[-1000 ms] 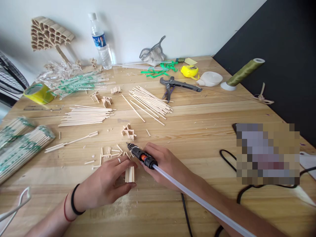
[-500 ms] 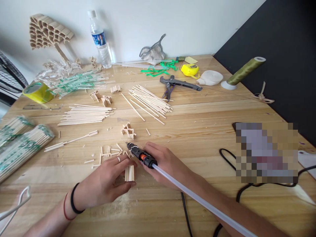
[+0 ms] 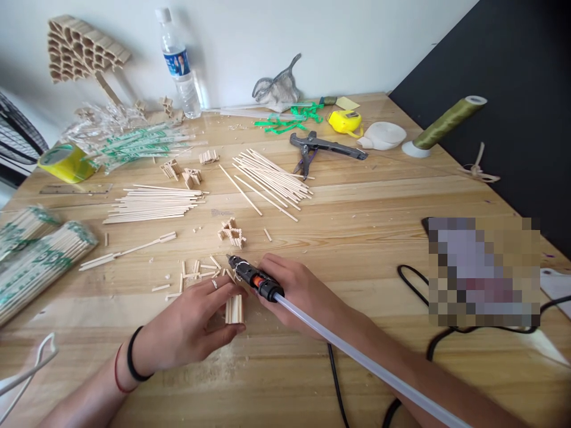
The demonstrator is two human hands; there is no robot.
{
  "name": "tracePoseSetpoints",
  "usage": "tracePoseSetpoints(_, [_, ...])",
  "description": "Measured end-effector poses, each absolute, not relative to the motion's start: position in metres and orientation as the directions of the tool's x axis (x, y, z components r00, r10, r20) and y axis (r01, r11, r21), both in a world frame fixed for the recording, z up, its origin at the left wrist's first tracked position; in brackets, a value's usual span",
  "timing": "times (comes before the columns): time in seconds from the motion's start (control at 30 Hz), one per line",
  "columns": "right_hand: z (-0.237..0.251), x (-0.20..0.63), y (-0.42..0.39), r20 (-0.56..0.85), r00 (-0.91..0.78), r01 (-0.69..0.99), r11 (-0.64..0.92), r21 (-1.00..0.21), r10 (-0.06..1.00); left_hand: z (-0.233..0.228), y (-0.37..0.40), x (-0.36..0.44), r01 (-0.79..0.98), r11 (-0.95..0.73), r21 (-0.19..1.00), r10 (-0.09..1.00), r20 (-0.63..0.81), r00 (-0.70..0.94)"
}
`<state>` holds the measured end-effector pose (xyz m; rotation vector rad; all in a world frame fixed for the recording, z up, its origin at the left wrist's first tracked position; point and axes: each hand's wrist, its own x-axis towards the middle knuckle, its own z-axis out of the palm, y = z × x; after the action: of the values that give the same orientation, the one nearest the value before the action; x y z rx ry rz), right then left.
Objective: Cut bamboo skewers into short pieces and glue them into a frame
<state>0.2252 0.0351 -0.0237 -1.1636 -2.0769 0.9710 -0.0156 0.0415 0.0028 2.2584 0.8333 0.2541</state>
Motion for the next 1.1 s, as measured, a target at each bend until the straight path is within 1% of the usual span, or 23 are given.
tracePoseSetpoints(0.17, [-0.0221, 0.2253, 0.0356, 0.118, -0.48, 0.461, 0.364, -0.809, 0.869, 0.0022, 0.0411, -0.0162, 0.494, -0.548, 0.675, 0.62, -0.069, 0.782])
tracePoseSetpoints(0.77, [-0.0222, 0.226, 0.0343, 0.063, -0.479, 0.489, 0.326, -0.809, 0.876, 0.0015, 0.0415, -0.0166, 0.458, -0.565, 0.686, 0.602, -0.038, 0.798])
tracePoseSetpoints(1.1, [-0.0255, 0.2256, 0.0351, 0.051, -0.493, 0.515, 0.339, -0.787, 0.869, 0.0014, 0.0417, -0.0155, 0.474, -0.579, 0.663, 0.612, -0.031, 0.791])
